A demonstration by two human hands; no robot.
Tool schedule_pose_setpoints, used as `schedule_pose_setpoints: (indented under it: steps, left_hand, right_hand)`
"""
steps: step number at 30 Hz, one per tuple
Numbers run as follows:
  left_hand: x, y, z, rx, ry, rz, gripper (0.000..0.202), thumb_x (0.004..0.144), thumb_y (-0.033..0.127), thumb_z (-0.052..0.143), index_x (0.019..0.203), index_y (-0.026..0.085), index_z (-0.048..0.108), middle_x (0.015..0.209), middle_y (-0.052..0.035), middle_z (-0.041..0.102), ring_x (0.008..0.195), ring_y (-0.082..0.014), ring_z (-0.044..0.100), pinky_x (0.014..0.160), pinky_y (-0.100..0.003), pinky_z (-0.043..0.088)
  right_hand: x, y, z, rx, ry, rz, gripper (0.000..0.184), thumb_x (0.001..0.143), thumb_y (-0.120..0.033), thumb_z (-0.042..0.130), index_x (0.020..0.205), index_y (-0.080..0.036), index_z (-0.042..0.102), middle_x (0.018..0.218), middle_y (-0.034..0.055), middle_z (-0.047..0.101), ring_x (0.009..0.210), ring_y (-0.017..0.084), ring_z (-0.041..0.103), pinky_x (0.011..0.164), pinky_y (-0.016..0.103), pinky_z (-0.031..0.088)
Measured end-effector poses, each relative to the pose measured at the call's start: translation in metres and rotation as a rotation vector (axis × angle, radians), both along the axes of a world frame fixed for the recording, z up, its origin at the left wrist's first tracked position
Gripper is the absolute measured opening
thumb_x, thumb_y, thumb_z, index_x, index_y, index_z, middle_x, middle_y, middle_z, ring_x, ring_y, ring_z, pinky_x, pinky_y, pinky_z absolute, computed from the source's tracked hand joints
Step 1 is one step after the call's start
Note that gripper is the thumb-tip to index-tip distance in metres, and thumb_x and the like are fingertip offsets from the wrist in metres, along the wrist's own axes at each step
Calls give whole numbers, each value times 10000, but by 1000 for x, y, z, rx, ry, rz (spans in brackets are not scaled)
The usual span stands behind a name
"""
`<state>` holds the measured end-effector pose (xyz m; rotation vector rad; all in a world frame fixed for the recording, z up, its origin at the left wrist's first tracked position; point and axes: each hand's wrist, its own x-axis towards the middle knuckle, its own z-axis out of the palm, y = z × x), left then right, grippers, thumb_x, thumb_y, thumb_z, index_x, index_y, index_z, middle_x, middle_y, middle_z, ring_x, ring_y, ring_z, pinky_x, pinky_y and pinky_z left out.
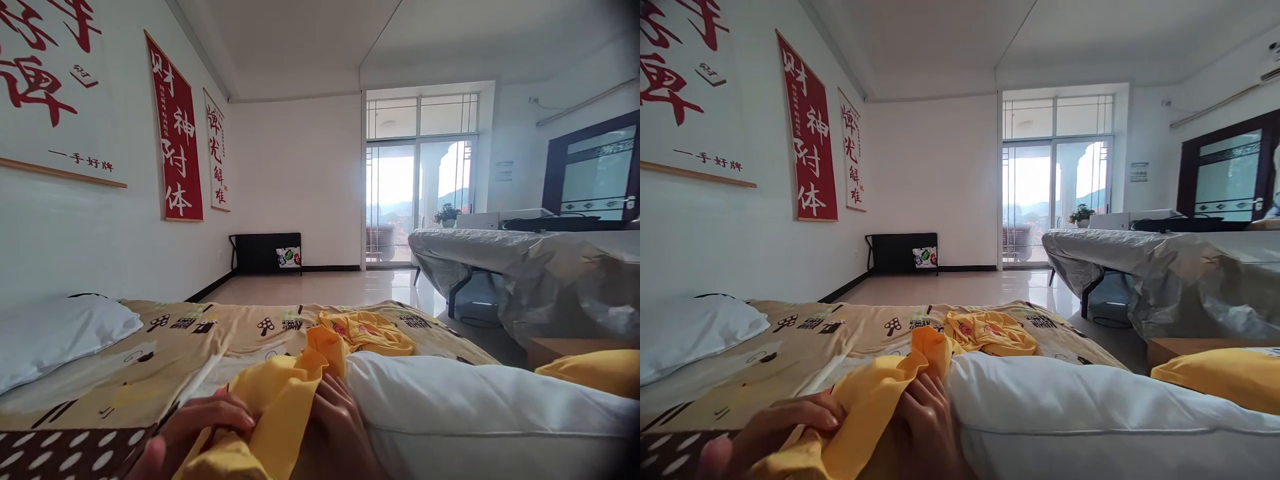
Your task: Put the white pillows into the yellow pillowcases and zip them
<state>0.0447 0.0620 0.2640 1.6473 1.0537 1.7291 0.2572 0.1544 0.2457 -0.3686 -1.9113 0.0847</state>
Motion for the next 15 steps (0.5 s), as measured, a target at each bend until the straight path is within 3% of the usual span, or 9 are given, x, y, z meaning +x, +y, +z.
schedule_pose_setpoints:
  steps: [2, 4, 7, 8, 12, 15]
  left_hand:
    - [-12, 4, 5, -123, -16, -158, 621, 819, 695, 391, 902, 186, 736, 951, -118, 705, 865, -286, 650, 829, -413, 534]
    - [-19, 12, 5, -140, 102, -133, 415, 790, 560, 590, 975, 210, 717, 1025, -104, 694, 916, -267, 651, 846, -366, 532]
    - [-14, 24, 0, 42, 437, -47, 405, 714, 375, 740, 1100, 268, 682, 1214, -85, 636, 1145, -268, 570, 997, -336, 457]
    - [-8, 26, -1, 111, 501, -36, 404, 717, 362, 737, 1108, 281, 678, 1212, -78, 638, 1134, -258, 578, 983, -321, 468]
    - [25, 27, 8, 165, 545, 3, 150, 793, 384, 646, 817, 258, 723, 848, -40, 695, 765, -176, 637, 713, -222, 526]
    - [38, 22, 19, 102, 558, 42, 237, 836, 371, 597, 673, 222, 683, 728, -24, 656, 680, -148, 593, 675, -210, 490]
  right_hand:
    - [3, -3, 6, -36, 19, 69, 149, 858, -132, 541, 893, -225, 652, 898, 20, 675, 850, 145, 585, 737, 245, 472]
    - [5, -7, 11, 8, 24, 98, 167, 884, -141, 515, 921, -220, 658, 904, 30, 666, 858, 147, 573, 750, 252, 472]
    - [5, -12, 13, 180, 45, 4, 176, 913, -180, 504, 840, -211, 661, 765, 29, 621, 747, 144, 532, 678, 263, 437]
    - [4, -12, 12, 234, 50, -41, 185, 919, -201, 507, 817, -213, 660, 711, 22, 593, 705, 139, 513, 644, 260, 414]
    - [0, -10, 10, 333, 54, -105, 223, 940, -281, 497, 797, -215, 655, 641, 9, 541, 645, 124, 479, 592, 252, 363]
    - [1, -6, 9, 283, 57, -55, 201, 950, -288, 478, 871, -208, 645, 726, 19, 594, 702, 129, 506, 644, 256, 390]
